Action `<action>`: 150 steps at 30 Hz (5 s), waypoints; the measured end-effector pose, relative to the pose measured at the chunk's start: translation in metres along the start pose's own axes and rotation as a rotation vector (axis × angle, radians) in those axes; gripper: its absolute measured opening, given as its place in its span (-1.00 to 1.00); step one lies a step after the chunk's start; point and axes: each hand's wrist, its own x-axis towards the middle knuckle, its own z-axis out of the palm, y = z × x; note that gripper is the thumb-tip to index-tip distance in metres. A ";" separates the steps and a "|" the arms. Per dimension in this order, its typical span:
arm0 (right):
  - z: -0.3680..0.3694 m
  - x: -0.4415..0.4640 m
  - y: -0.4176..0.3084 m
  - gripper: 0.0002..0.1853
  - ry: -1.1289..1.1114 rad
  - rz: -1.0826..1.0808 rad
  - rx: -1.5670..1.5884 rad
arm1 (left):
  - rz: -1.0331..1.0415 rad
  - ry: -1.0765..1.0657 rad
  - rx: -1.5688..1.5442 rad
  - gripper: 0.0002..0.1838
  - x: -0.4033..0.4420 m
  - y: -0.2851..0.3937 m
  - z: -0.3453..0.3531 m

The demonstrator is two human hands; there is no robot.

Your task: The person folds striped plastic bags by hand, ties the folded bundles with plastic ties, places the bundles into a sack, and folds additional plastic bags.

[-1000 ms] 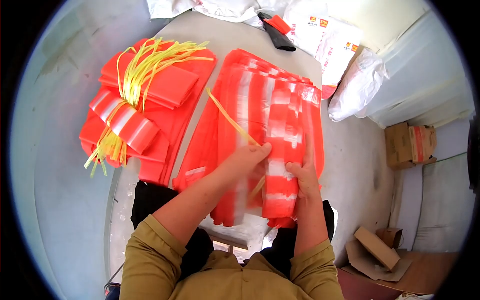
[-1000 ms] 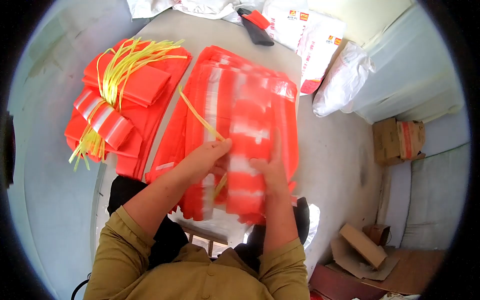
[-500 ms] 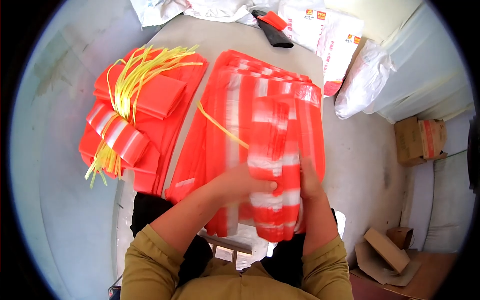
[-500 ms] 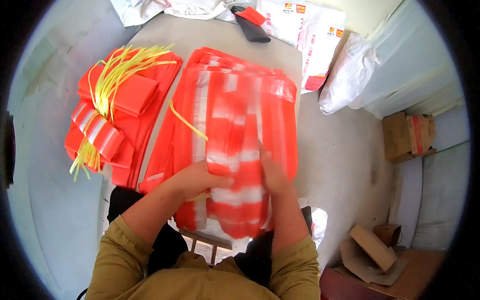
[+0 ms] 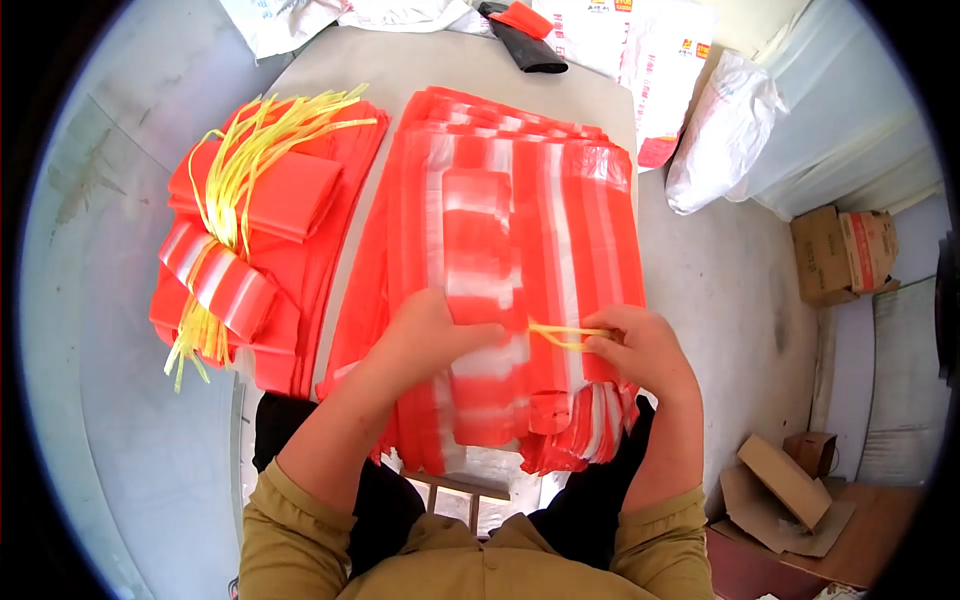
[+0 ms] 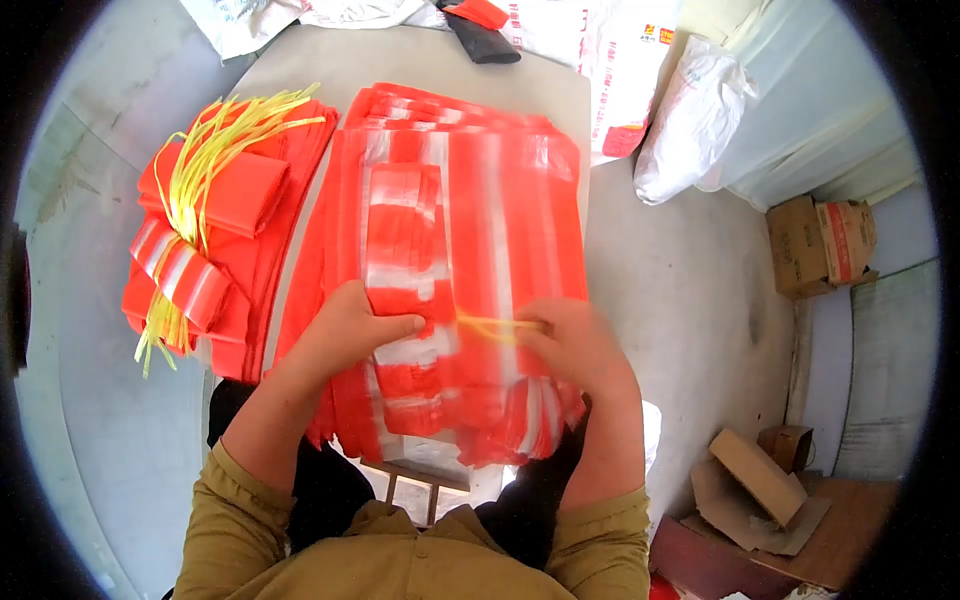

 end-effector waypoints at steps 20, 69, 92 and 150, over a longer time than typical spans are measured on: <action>0.053 0.038 0.002 -0.56 -0.080 0.008 1.443 | 0.114 0.299 -0.208 -0.60 -0.005 -0.015 -0.039; 0.083 0.036 -0.052 -0.84 0.397 -0.584 0.246 | 0.581 0.186 -0.104 -0.85 -0.003 -0.014 0.019; 0.074 0.038 -0.043 -0.90 0.312 -0.634 0.111 | 0.651 0.334 0.283 -0.86 -0.007 -0.012 0.021; 0.071 0.033 -0.031 -0.74 0.402 -0.271 -0.065 | 0.657 0.452 0.445 -0.71 -0.009 -0.013 0.005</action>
